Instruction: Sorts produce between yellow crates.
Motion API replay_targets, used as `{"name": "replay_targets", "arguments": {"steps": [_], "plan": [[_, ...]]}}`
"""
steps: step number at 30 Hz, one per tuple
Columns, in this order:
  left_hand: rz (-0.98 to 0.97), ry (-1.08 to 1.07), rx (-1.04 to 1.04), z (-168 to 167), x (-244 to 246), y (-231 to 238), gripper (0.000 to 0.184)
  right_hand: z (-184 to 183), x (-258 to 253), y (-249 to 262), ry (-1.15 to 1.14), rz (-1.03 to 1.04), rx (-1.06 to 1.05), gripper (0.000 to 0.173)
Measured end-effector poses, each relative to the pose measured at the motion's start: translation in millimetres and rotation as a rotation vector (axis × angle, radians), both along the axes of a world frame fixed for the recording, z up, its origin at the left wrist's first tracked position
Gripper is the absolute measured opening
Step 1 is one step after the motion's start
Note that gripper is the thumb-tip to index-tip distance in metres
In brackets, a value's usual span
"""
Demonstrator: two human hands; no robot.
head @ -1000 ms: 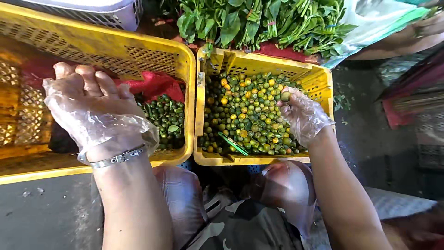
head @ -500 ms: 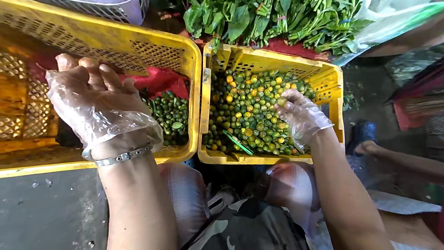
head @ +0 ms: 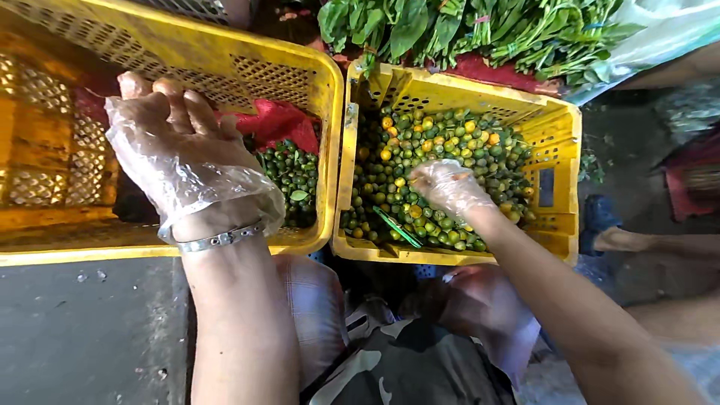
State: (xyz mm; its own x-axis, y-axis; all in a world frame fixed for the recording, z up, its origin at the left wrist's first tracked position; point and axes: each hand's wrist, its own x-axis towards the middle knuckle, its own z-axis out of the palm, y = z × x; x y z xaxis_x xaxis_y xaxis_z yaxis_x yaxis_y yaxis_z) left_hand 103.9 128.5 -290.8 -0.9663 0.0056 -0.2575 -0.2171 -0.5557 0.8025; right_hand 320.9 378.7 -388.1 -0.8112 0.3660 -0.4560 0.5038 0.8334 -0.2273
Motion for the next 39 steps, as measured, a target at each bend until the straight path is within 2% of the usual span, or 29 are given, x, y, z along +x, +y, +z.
{"name": "replay_targets", "arguments": {"steps": [3, 4, 8, 11, 13, 15, 17, 18, 20, 22, 24, 26, 29, 31, 33, 35, 36, 37, 39], "plan": [[0.012, -0.032, -0.01, 3, 0, 2, 0.017, -17, -10, -26, -0.164, 0.134, 0.025, 0.041], [0.014, -0.037, -0.004, 3, 0, 1, 0.017, -22, -10, -29, -0.198, 0.156, 0.039, 0.041], [-0.066, -0.009, -0.031, 5, 12, -11, 0.014, -40, 7, -3, -0.068, 0.089, 0.027, 0.026], [0.008, -0.022, -0.033, 7, 4, -3, 0.013, -20, 5, 28, -0.02, -0.124, -0.102, 0.031], [0.044, -0.023, -0.019, 6, 1, 1, 0.016, 10, -8, 29, -0.015, -0.204, -0.193, 0.032], [0.011, -0.011, -0.006, 6, 7, -1, 0.017, 49, -27, 12, 0.088, -0.216, -0.435, 0.028], [-0.075, 0.017, -0.011, 5, 16, -10, 0.016, 76, -41, -2, 0.179, -0.22, -0.636, 0.032], [-0.075, 0.012, -0.019, 6, 16, -11, 0.015, 72, -43, -2, 0.186, -0.192, -0.597, 0.031], [0.009, -0.032, -0.021, 8, 7, -2, 0.012, 40, -34, 7, 0.03, -0.053, -0.259, 0.024], [0.047, -0.069, -0.023, 10, 2, 3, 0.012, -10, -8, 14, -0.164, 0.065, 0.051, 0.026], [0.036, -0.063, -0.019, 8, 0, 3, 0.014, -54, 18, 23, -0.195, 0.121, 0.162, 0.028], [0.015, -0.038, -0.026, 6, -1, 1, 0.014, -62, 23, 30, -0.2, 0.093, 0.165, 0.027], [-0.014, -0.039, -0.024, 5, -3, 0, 0.013, -33, 8, 33, -0.252, -0.067, 0.096, 0.03], [-0.009, -0.035, -0.026, 5, -3, 0, 0.014, -4, -6, 26, -0.215, -0.099, 0.008, 0.029], [0.012, -0.038, -0.03, 6, -1, 2, 0.014, 35, -23, 12, -0.074, -0.132, -0.313, 0.026], [0.013, -0.032, -0.015, 5, -1, 2, 0.015, 55, -32, 3, 0.07, -0.161, -0.722, 0.033], [0.008, -0.027, -0.017, 5, -1, 1, 0.015, 50, -33, 2, 0.092, -0.143, -0.758, 0.033], [0.0, -0.022, -0.007, 4, -1, 0, 0.016, 37, -30, 0, 0.087, -0.086, -0.625, 0.029], [-0.025, -0.018, -0.004, 3, -1, 0, 0.017, -5, -17, -7, -0.061, 0.065, -0.142, 0.025]]}}
